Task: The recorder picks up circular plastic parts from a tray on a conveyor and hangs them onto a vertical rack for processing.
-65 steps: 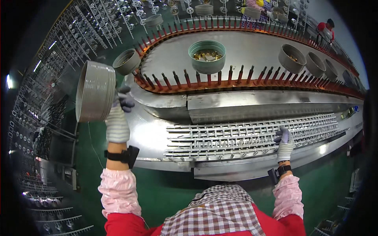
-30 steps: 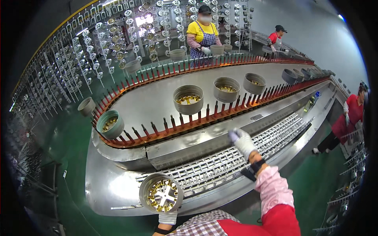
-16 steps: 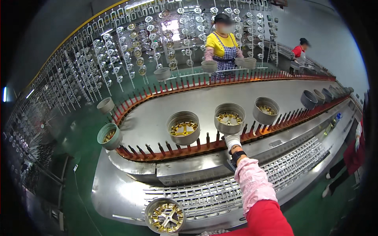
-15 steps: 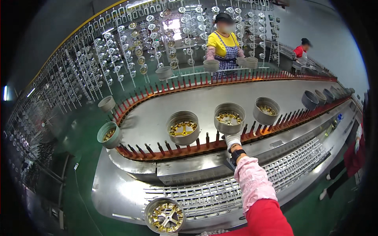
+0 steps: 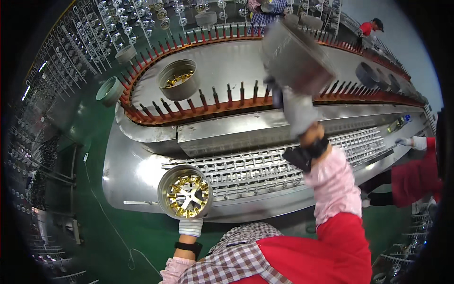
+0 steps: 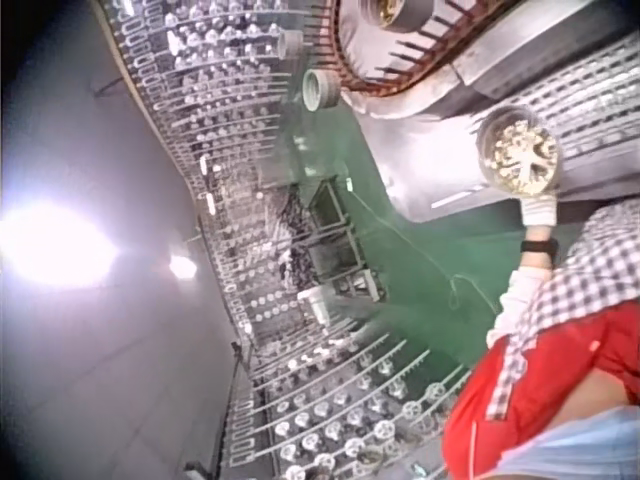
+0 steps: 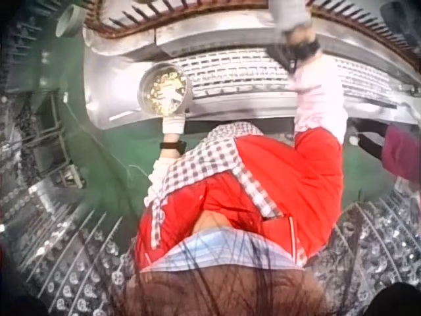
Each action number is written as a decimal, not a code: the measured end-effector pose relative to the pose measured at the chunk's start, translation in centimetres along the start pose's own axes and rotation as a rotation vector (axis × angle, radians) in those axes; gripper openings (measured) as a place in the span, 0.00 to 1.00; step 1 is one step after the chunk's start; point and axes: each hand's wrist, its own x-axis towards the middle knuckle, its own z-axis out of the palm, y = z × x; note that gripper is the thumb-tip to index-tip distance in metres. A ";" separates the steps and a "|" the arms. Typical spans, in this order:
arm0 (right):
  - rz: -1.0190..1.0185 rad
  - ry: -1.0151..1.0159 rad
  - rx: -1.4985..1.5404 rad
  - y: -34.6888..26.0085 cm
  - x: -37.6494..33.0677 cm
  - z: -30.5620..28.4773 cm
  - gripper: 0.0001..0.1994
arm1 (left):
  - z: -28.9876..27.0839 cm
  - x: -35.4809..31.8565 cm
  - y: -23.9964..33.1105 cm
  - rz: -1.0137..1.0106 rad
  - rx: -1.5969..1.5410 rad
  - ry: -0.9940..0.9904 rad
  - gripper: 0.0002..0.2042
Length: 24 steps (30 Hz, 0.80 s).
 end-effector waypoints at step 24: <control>0.255 -0.390 1.000 -12.2 -25.0 2.8 0.13 | 2.1 1.1 -2.3 0.326 0.690 -0.064 0.14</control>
